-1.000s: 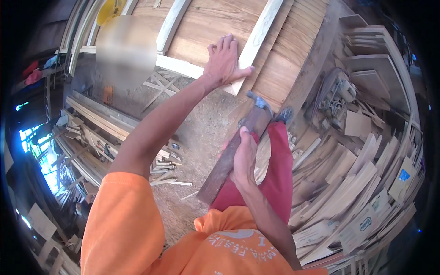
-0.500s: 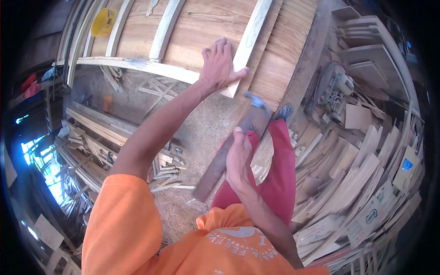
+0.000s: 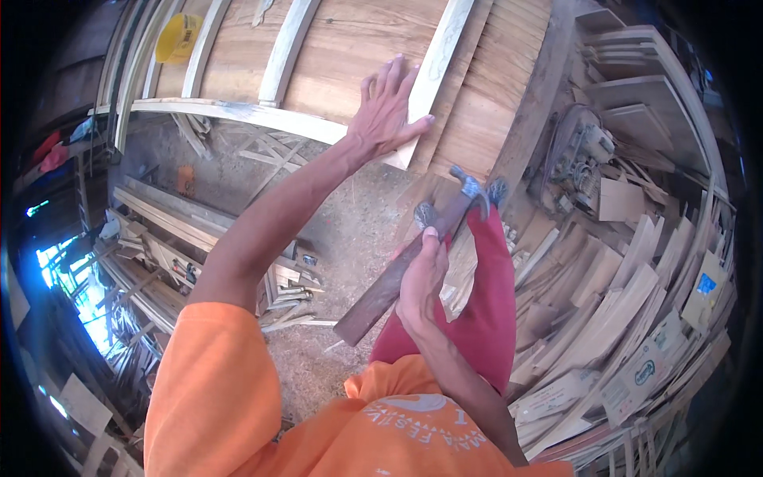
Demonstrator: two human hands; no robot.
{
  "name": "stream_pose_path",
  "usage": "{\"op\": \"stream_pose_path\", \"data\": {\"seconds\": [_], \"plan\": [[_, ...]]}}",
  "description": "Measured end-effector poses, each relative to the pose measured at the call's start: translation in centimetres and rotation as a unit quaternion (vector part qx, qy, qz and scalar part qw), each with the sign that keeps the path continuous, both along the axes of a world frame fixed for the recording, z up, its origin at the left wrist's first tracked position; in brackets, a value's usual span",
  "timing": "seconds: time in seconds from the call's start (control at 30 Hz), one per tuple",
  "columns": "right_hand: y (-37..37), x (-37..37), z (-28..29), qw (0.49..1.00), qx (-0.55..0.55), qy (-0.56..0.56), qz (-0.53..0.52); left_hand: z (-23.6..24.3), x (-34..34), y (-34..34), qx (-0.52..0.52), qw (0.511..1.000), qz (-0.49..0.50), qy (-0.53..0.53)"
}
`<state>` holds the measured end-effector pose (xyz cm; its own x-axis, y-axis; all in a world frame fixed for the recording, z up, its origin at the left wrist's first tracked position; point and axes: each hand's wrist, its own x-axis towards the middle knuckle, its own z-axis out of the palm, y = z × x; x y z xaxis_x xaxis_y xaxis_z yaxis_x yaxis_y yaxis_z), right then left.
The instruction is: The person works on a wooden frame using a hammer, applies glue to the end of a wooden strip from a squeeze bottle, and aligns and hammers the strip onto the frame.
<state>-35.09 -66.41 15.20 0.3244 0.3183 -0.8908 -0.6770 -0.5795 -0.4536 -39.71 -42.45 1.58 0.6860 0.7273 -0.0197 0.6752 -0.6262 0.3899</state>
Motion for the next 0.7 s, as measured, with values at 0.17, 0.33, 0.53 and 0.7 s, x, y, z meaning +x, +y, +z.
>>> {"op": "stream_pose_path", "data": {"seconds": [0.17,0.33,0.53,0.7], "plan": [[-0.4,-0.6,-0.8,0.999,-0.01,0.001,-0.049,-0.4,0.0,0.0,-0.005,1.0,-0.006,0.004],[-1.5,1.5,-0.8,0.999,0.034,0.025,0.028,-0.4,0.1,0.1,-0.009,1.0,0.006,0.012],[-3.4,3.3,0.2,0.998,0.064,0.016,0.025,0.3,-0.4,0.4,-0.019,1.0,0.008,0.018],[-6.7,8.1,0.3,0.994,0.092,0.03,0.047,1.8,-2.0,1.0,-0.11,0.986,-0.005,-0.125]]}}
